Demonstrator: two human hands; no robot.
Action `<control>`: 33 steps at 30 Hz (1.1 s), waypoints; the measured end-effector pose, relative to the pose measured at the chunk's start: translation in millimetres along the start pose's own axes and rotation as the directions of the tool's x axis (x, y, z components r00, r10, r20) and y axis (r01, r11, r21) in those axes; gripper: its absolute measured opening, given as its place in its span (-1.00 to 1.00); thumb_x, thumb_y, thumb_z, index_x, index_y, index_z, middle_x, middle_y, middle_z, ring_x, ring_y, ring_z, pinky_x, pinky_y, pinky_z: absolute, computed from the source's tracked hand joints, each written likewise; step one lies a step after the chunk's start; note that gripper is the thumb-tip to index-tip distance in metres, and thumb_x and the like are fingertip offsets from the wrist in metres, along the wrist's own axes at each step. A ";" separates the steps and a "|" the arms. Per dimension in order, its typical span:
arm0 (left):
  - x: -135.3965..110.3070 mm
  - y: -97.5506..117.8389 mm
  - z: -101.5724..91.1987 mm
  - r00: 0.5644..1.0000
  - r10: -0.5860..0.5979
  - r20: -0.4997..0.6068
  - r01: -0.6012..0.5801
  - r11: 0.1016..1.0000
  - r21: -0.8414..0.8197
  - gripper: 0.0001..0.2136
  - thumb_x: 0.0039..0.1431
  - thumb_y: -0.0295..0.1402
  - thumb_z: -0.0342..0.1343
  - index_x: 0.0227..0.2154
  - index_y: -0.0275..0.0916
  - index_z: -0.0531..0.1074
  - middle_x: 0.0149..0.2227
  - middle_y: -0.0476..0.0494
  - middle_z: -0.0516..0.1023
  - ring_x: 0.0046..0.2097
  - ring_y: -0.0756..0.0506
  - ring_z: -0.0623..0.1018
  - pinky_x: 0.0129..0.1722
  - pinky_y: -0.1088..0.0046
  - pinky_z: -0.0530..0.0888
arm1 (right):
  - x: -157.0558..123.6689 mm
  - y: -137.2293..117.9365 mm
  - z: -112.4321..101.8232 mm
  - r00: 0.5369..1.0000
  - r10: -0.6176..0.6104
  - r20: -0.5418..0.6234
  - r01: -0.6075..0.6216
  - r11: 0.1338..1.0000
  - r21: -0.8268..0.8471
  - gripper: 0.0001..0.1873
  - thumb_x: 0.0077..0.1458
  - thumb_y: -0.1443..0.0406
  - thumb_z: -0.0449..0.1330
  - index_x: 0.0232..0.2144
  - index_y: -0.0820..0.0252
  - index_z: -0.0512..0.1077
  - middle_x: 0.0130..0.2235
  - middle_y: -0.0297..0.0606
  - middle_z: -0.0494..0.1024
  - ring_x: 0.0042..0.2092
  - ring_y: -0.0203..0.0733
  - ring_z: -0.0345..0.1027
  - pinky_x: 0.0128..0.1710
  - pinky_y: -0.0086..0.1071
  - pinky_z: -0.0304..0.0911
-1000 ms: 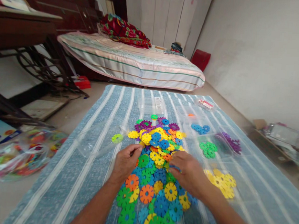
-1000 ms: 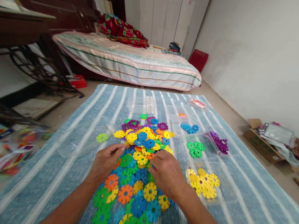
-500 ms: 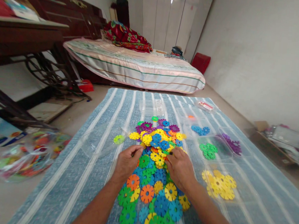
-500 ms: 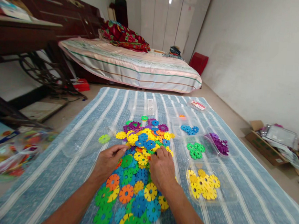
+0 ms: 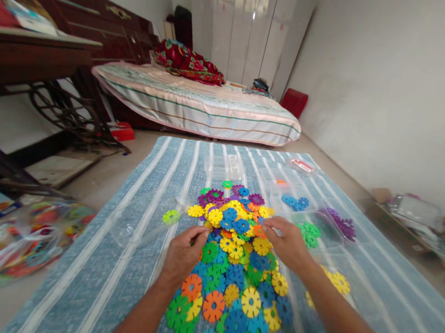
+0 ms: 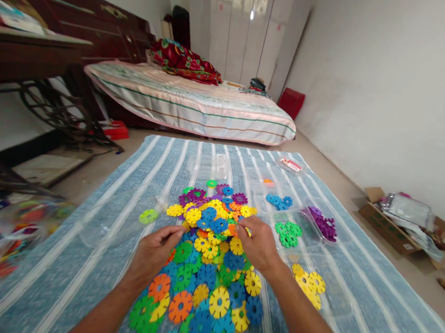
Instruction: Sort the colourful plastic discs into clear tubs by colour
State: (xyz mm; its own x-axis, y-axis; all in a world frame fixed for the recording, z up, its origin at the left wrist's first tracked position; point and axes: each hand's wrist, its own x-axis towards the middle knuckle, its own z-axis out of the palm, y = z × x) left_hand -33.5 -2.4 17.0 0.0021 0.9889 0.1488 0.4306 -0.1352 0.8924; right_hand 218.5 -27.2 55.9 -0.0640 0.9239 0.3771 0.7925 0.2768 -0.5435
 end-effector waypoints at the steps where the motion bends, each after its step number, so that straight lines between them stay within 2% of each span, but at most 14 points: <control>1: 0.1 0.0 -0.6 1.000 -0.003 0.002 0.003 1.000 0.009 -0.73 0.02 -0.13 0.04 -0.40 -0.18 0.53 -0.38 -0.02 0.61 -0.31 -0.09 0.56 -0.30 0.45 0.46 | 12.1 4.1 -5.4 1.000 0.011 -0.004 -0.012 0.998 -0.063 -0.76 0.12 0.31 0.05 -0.47 0.15 0.50 -0.40 -0.30 0.55 -0.33 -0.24 0.43 -0.29 -0.41 0.30; 3: 0.4 -0.6 -1.5 1.000 -0.007 0.010 0.006 1.000 0.030 -0.73 0.02 -0.13 0.04 -0.40 -0.16 0.53 -0.38 -0.01 0.61 -0.30 -0.10 0.56 -0.29 0.44 0.46 | 41.7 13.1 -18.7 0.998 0.046 -0.037 -0.051 0.985 -0.163 -0.76 0.09 0.34 0.05 -0.48 0.16 0.50 -0.39 -0.27 0.57 -0.32 -0.22 0.43 -0.27 -0.40 0.28; 8: 0.6 -5.2 -1.1 1.000 0.008 0.008 -0.009 0.999 0.041 -0.75 0.03 -0.13 0.04 -0.38 -0.15 0.53 -0.33 -0.02 0.61 -0.25 -0.11 0.56 -0.23 0.43 0.46 | 117.9 29.6 -57.5 0.972 0.133 -0.195 -0.185 0.943 -0.275 -0.72 0.09 0.31 0.05 -0.51 0.23 0.52 -0.33 -0.11 0.57 -0.24 -0.07 0.43 -0.23 -0.28 0.23; 11: 0.1 -7.9 -0.1 1.000 0.004 0.018 -0.005 0.999 0.034 -0.74 0.04 -0.13 0.04 -0.39 -0.16 0.52 -0.33 -0.02 0.61 -0.25 -0.10 0.56 -0.21 0.42 0.45 | 129.5 24.1 -64.8 0.961 0.144 -0.235 -0.210 0.934 -0.288 -0.72 0.10 0.28 0.05 -0.49 0.22 0.53 -0.34 -0.15 0.57 -0.21 -0.07 0.42 -0.22 -0.30 0.22; 14: -0.9 -8.6 0.9 0.999 0.000 0.032 -0.001 0.999 0.032 -0.74 0.05 -0.15 0.03 -0.38 -0.18 0.52 -0.33 -0.02 0.61 -0.26 -0.09 0.56 -0.22 0.43 0.45 | 101.9 5.7 -49.3 0.975 0.109 -0.193 -0.157 0.953 -0.258 -0.76 0.11 0.26 0.07 -0.43 0.16 0.54 -0.33 -0.24 0.58 -0.22 -0.15 0.42 -0.20 -0.35 0.24; 17: -2.1 -7.8 2.1 0.999 0.019 0.036 -0.020 0.999 0.034 -0.74 0.06 -0.16 0.02 -0.37 -0.19 0.51 -0.32 -0.03 0.60 -0.24 -0.08 0.55 -0.20 0.44 0.43 | 50.6 -17.4 -20.3 0.999 -0.025 -0.044 0.021 0.996 -0.089 -0.81 0.11 0.29 0.10 -0.40 0.15 0.52 -0.34 -0.27 0.57 -0.27 -0.20 0.43 -0.22 -0.37 0.26; 19: -2.8 -6.3 3.0 0.999 0.022 0.032 -0.023 0.999 0.034 -0.75 0.07 -0.16 0.02 -0.37 -0.19 0.51 -0.33 -0.02 0.60 -0.25 -0.07 0.55 -0.20 0.45 0.43 | 15.2 -31.1 -1.1 0.989 -0.129 0.067 0.125 0.991 0.053 -0.84 0.11 0.32 0.11 -0.43 0.13 0.50 -0.37 -0.29 0.55 -0.28 -0.22 0.42 -0.22 -0.37 0.29; 21: -3.6 -4.2 3.7 0.999 0.024 0.024 -0.025 0.999 0.034 -0.75 0.07 -0.17 0.02 -0.38 -0.20 0.51 -0.34 -0.02 0.60 -0.26 -0.07 0.54 -0.21 0.46 0.43 | -15.5 -41.9 14.3 0.972 -0.196 0.128 0.180 0.976 0.125 -0.85 0.10 0.36 0.13 -0.44 0.13 0.48 -0.34 -0.27 0.53 -0.22 -0.20 0.40 -0.18 -0.34 0.31; 24: -4.2 -1.1 4.3 1.000 0.023 0.020 -0.023 0.999 0.031 -0.75 0.06 -0.18 0.01 -0.39 -0.20 0.51 -0.35 -0.02 0.60 -0.26 -0.07 0.55 -0.21 0.46 0.43 | -49.3 -54.0 28.4 0.961 -0.244 0.131 0.233 0.968 0.093 -0.92 0.06 0.38 0.18 -0.40 0.14 0.48 -0.17 -0.18 0.50 -0.02 -0.10 0.33 0.00 -0.21 0.26; 28: -4.0 -0.8 5.0 1.000 0.007 0.024 -0.008 0.999 0.036 -0.73 0.06 -0.17 0.00 -0.37 -0.21 0.52 -0.34 -0.03 0.60 -0.25 -0.08 0.55 -0.20 0.44 0.43 | -73.2 -69.0 37.7 0.955 -0.243 0.169 0.247 0.969 -0.007 -0.93 0.01 0.33 0.26 -0.37 0.16 0.48 -0.01 -0.11 0.43 0.15 0.03 0.15 0.12 -0.06 0.13; 31: -3.5 -3.1 5.7 1.000 0.009 0.029 -0.010 0.999 0.040 -0.73 0.06 -0.17 0.01 -0.34 -0.21 0.52 -0.33 -0.03 0.61 -0.24 -0.09 0.55 -0.17 0.43 0.43 | -80.4 -79.2 46.9 0.952 -0.216 0.215 0.233 0.971 -0.058 -0.78 -0.03 0.21 0.31 -0.32 0.19 0.48 0.06 -0.05 0.38 0.20 0.12 0.07 0.15 0.05 0.06; 33: -3.1 -4.2 5.9 1.000 0.012 0.027 -0.013 0.999 0.047 -0.73 0.06 -0.17 0.01 -0.34 -0.20 0.52 -0.32 -0.03 0.61 -0.23 -0.08 0.55 -0.16 0.43 0.43 | -83.1 -83.5 54.9 0.955 -0.214 0.205 0.235 0.968 -0.082 -0.69 -0.06 0.17 0.33 -0.28 0.23 0.47 0.07 0.00 0.38 0.21 0.16 0.04 0.15 0.10 0.02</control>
State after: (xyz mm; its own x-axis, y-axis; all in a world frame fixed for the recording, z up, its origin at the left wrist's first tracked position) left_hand -30.0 -4.6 10.2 0.0314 0.9885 0.1478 0.4724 -0.1450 0.8694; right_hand 124.3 -112.7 28.7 -0.3553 0.8771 0.3232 0.8023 0.4636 -0.3761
